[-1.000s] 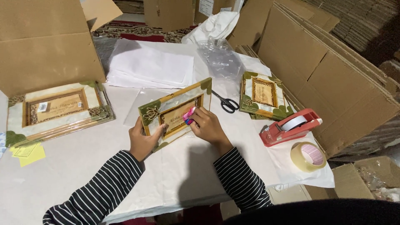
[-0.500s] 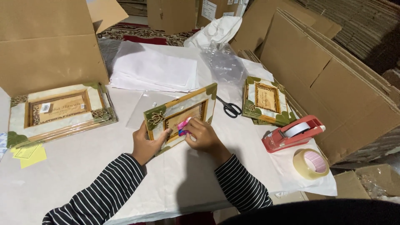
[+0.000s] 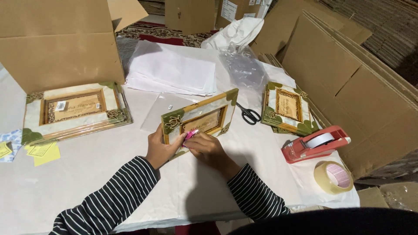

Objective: The person is decorating and preparing picture frames for packaging by applying a substance with a handheld tool and organizing them on a workspace.

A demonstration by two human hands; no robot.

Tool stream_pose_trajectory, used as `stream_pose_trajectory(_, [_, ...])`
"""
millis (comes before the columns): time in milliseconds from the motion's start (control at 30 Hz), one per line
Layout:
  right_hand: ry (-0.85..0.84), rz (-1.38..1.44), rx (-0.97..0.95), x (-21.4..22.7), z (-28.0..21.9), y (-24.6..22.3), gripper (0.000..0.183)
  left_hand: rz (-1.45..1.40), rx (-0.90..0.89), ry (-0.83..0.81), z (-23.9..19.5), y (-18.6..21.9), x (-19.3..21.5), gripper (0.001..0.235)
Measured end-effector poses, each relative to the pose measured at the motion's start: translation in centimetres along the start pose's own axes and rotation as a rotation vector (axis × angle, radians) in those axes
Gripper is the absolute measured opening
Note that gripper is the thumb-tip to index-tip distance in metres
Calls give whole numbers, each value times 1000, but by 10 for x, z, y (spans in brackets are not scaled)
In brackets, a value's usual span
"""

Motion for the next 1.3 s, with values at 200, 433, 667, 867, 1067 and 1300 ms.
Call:
stream_pose_trajectory(200, [20,-24,-1,-1,5,-3,11,8,-10,2,-1,-5,0,39])
stream_pose_trajectory(433, [44,-62,105,-5,2,13,8,-39,46,0,7,-2,6,39])
stream_pose_trajectory(667, [67,-146,219,6,4,14,11,-10,7,6,4,-1,5,39])
stream_pose_trajectory(867, [17,-178,196,1,1,24,12,-17,30,6,3,-8,4,40])
stream_pose_trajectory(1067, [42,-265,186,16,0,35,8,-1,35,10,6,0,5,39])
stream_pose_trajectory(1300, [-71,-343,-121,37,-13,65,15,-9,92,7,5,-3,5,39])
Point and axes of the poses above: each hand's wrist, its own z-axis towards the middle knuckle, its own x-axis out of the back of the hand, y = z × x, the point moved 4 cm from there along z, towards the middle knuckle, and after that the axes turned 2 degrees about y, right-handed, at the moved point
